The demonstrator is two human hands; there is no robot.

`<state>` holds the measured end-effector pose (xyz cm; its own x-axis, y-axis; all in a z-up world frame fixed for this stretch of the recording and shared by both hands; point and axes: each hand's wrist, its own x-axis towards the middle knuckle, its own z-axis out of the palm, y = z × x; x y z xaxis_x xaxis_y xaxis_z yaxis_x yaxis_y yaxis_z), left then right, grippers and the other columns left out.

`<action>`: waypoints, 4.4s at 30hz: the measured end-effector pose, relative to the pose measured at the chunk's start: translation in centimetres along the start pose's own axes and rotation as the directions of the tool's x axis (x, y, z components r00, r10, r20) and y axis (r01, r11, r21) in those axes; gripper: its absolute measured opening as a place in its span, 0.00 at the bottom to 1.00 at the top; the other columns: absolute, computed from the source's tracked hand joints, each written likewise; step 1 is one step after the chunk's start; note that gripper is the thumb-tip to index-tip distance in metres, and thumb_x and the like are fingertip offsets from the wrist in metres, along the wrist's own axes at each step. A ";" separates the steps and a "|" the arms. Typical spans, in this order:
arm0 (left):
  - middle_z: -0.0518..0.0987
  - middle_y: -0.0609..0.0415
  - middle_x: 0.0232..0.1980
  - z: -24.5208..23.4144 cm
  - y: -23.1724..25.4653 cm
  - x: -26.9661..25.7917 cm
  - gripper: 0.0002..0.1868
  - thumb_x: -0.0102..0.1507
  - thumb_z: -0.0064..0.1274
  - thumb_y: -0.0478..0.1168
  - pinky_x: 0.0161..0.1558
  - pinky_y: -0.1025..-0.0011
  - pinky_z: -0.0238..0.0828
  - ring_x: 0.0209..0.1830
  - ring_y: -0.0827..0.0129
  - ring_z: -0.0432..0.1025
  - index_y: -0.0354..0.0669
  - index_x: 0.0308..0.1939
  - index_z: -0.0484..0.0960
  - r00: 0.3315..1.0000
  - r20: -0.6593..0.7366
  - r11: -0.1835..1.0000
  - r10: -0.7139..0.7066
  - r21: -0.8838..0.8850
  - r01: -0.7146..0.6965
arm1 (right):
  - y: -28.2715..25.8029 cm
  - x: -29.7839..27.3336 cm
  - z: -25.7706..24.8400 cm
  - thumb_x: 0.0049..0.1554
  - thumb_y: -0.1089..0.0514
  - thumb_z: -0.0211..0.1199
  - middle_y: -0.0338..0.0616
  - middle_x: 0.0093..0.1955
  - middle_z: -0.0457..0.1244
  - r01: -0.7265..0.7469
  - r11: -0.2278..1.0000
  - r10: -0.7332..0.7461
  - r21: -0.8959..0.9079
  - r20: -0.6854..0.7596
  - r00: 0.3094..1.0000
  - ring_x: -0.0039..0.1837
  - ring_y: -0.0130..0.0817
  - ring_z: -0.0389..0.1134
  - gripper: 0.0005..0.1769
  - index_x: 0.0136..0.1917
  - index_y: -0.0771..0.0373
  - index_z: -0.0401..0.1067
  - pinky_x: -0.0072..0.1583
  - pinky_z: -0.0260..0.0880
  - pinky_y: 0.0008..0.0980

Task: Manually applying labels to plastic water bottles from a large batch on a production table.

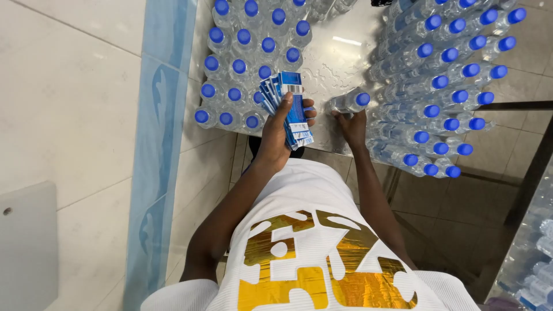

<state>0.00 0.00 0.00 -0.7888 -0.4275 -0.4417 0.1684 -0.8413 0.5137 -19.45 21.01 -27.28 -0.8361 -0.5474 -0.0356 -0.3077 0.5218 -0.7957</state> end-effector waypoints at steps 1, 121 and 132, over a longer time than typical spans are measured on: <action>0.85 0.47 0.60 0.0 0.0 -0.1 0.26 0.74 0.57 0.59 0.59 0.64 0.84 0.55 0.64 0.83 0.43 0.64 0.79 1.000 0.005 1.000 -0.005 0.001 0.005 | -3.7 -0.6 -1.5 0.57 0.48 0.85 0.65 0.71 0.62 -0.003 1.000 0.003 -0.003 -0.006 1.000 0.75 0.68 0.63 0.44 0.76 0.68 0.68 0.75 0.65 0.64; 0.80 0.41 0.62 0.3 2.2 0.6 0.29 0.78 0.46 0.62 0.64 0.58 0.77 0.61 0.57 0.80 0.38 0.63 0.78 0.959 0.261 0.903 0.107 0.378 -0.204 | -18.5 4.2 -10.1 0.58 0.55 0.85 0.36 0.39 0.63 0.169 0.811 -0.329 -0.560 -0.198 0.923 0.41 0.38 0.71 0.12 0.49 0.55 0.81 0.41 0.73 0.41; 0.81 0.47 0.62 -0.9 0.8 1.3 0.27 0.78 0.47 0.63 0.64 0.63 0.76 0.61 0.63 0.80 0.44 0.62 0.79 0.964 0.254 0.923 0.078 0.348 -0.166 | -22.1 3.5 -9.8 0.62 0.64 0.79 0.48 0.44 0.65 0.235 0.880 -0.285 -0.413 -0.063 0.957 0.46 0.51 0.74 0.11 0.57 0.66 0.82 0.47 0.75 0.51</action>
<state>-0.33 -1.50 -0.82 -0.8976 -0.3935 -0.1986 0.0808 -0.5897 0.8035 -20.00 13.93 -3.89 -0.7407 -0.6311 0.2302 -0.6547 0.6011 -0.4584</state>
